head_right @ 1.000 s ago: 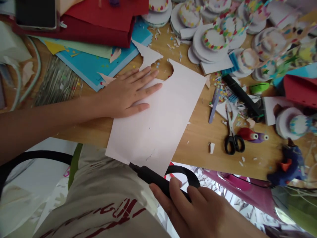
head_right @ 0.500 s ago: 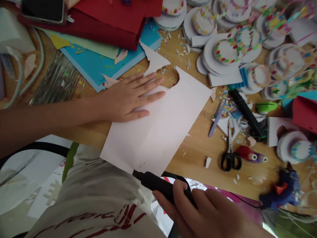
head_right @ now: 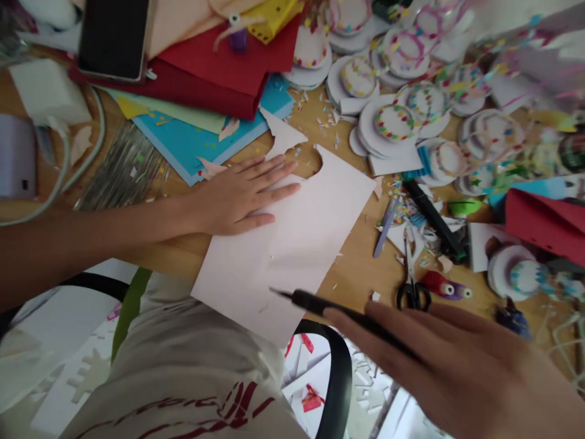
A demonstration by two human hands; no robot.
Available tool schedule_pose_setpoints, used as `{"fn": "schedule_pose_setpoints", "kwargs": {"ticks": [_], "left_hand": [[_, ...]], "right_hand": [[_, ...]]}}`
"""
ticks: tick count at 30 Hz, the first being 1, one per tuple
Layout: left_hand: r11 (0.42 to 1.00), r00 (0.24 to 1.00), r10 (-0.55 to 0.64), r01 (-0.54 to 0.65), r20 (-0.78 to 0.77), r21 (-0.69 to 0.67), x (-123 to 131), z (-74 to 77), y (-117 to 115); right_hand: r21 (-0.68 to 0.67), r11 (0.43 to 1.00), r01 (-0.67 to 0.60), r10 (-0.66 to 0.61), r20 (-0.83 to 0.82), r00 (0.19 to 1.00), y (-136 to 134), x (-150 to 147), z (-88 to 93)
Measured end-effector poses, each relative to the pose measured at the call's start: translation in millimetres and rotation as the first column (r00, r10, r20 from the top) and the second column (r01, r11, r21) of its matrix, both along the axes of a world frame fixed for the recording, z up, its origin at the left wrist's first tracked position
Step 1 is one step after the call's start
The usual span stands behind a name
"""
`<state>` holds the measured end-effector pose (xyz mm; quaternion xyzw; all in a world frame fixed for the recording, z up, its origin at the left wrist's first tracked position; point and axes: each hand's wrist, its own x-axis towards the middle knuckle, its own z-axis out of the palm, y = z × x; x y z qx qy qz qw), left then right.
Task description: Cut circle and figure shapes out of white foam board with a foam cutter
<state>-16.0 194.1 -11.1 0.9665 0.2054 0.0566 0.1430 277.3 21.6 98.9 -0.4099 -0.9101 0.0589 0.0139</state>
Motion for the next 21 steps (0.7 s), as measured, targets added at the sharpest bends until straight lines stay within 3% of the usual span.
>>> {"fn": "schedule_pose_setpoints", "kwargs": {"ticks": [1,3,4,6,9,11,13,16,21], "left_hand": [[1.000,1.000,-0.003,0.003,0.008,0.001,0.0,-2.3,1.2],[1.000,1.000,-0.015,0.015,0.027,-0.004,0.3,-6.5,6.4],[1.000,0.999,-0.015,0.016,0.032,-0.017,0.6,-6.6,9.6],[0.998,0.999,0.007,-0.004,0.046,-0.057,0.3,0.6,12.7],[0.997,0.989,0.045,-0.036,0.138,-0.070,-8.6,27.4,-4.4],[1.000,0.976,-0.009,0.014,0.217,-0.024,-22.8,43.8,-33.2],[0.990,0.953,-0.143,0.139,0.267,0.033,-40.9,48.3,-68.4],[0.954,0.946,-0.275,0.247,0.171,0.169,-64.7,31.7,-111.5],[0.916,0.917,-0.254,0.127,0.307,0.380,-78.7,2.5,-135.3]], "right_hand": [[-0.028,0.998,-0.055,0.054,-0.010,0.998,-2.2,2.6,0.5],[-0.023,0.985,0.174,-0.175,-0.088,0.981,-8.7,1.2,-4.0],[-0.031,0.941,0.336,-0.336,-0.166,0.927,-11.7,-3.2,-9.6],[-0.122,0.797,0.592,-0.595,-0.323,0.736,-13.4,-17.2,-27.2],[-0.291,0.651,0.701,-0.716,-0.540,0.442,0.2,-40.5,-62.0],[-0.353,0.641,0.682,-0.704,-0.624,0.340,17.0,-52.8,-83.6],[-0.369,0.652,0.663,-0.659,-0.708,0.254,33.8,-63.2,-100.7],[-0.326,0.691,0.646,-0.588,-0.772,0.240,50.4,-76.6,-117.5],[-0.293,0.712,0.638,-0.557,-0.789,0.260,54.1,-85.8,-130.5]]}}
